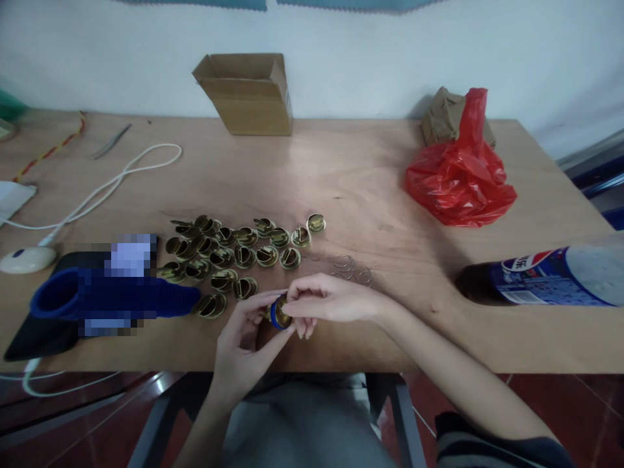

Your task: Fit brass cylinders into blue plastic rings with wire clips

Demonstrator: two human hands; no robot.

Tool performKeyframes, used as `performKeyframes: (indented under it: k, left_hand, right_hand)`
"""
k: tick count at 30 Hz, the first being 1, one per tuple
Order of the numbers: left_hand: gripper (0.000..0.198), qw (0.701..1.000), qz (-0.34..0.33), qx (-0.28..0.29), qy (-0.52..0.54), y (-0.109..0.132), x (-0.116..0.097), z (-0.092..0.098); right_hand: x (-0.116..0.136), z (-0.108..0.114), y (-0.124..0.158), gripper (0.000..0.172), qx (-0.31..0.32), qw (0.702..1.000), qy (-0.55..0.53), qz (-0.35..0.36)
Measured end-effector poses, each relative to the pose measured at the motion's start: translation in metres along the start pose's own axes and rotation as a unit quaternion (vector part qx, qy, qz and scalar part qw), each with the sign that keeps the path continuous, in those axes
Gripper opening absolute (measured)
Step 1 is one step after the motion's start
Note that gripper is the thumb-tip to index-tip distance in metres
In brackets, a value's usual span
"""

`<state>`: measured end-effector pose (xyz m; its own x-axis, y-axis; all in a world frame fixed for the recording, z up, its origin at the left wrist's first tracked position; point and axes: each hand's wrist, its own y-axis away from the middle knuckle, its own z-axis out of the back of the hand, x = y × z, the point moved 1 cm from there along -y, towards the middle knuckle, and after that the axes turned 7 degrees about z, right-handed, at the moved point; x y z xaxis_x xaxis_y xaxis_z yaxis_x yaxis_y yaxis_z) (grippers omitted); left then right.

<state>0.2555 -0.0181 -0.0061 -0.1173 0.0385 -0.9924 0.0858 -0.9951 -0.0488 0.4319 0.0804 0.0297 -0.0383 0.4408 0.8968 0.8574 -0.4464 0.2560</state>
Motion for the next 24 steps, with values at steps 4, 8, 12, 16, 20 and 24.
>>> performKeyframes:
  k: [4,8,12,16,20,24]
  left_hand:
    - [0.044,1.0,0.001,0.003,0.001,-0.0001,-0.0002,0.0]
    - [0.044,1.0,-0.011,0.007,-0.016,-0.0012,-0.0006,0.0012]
    - [0.041,0.998,-0.03,0.023,-0.053,-0.0017,-0.0017,0.0033]
    - [0.039,0.996,-0.039,0.021,-0.074,-0.0012,-0.0026,0.0038]
    - [0.042,0.996,-0.045,0.02,-0.069,0.0,-0.0009,0.0026]
    - [0.041,0.997,-0.044,0.014,-0.069,0.0021,0.0019,0.0016]
  right_hand:
    - [-0.0017,-0.0007,-0.0005,0.032,0.0,1.0,-0.004,0.012]
    - [-0.0027,-0.0012,-0.0015,0.03,0.001,1.0,0.002,0.021]
    - [-0.0028,-0.0012,-0.0018,0.031,0.005,1.0,0.006,0.023]
    - [-0.0015,-0.0017,-0.0014,0.029,0.004,1.0,0.014,0.016]
    - [0.0007,-0.0027,-0.0012,0.028,0.005,0.999,0.037,0.014]
    - [0.0008,-0.0025,-0.0014,0.025,0.004,0.998,0.054,0.008]
